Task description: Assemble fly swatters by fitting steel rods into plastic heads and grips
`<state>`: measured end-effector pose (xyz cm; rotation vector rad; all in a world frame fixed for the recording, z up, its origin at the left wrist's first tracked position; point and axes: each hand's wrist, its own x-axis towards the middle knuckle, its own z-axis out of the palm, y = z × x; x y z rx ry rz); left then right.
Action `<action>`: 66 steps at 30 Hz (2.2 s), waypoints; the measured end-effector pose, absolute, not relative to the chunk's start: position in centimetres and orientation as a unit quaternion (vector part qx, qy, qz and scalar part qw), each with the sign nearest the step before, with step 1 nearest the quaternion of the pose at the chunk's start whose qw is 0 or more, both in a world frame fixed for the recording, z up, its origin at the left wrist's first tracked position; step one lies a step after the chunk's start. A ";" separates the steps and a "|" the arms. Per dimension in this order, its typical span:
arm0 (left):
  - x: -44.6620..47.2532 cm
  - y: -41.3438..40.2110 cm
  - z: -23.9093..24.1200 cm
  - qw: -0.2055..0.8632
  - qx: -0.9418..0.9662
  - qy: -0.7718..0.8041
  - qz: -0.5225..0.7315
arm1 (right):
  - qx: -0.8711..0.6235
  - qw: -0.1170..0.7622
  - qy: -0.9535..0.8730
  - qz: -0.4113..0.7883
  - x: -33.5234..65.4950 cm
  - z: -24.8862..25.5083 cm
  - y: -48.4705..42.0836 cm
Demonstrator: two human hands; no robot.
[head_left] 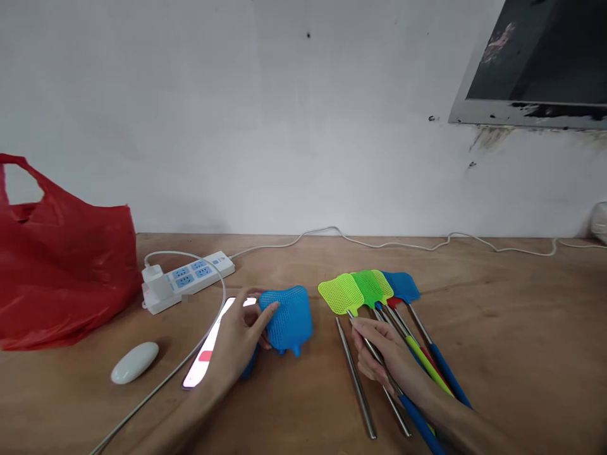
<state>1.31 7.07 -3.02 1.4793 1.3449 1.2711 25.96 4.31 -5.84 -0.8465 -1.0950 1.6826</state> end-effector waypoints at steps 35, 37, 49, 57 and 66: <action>1.9 4.2 -3.5 0.207 0.868 0.379 0.245 | -0.377 0.608 -0.346 0.606 25.7 -4.7 3.9; 1.9 4.2 -3.9 0.189 0.874 0.382 0.233 | -0.371 0.600 -0.353 0.614 25.5 -4.7 3.8; 1.9 3.9 -3.9 0.142 0.898 0.373 0.185 | -0.371 0.575 -0.379 0.622 25.4 -4.5 3.5; 2.3 3.6 -3.4 0.166 0.888 0.398 0.159 | -0.382 0.630 -0.347 0.580 24.1 -5.1 2.9; 3.0 3.5 -4.1 0.091 0.910 0.374 0.151 | -0.378 0.654 -0.338 0.562 24.2 -5.2 2.8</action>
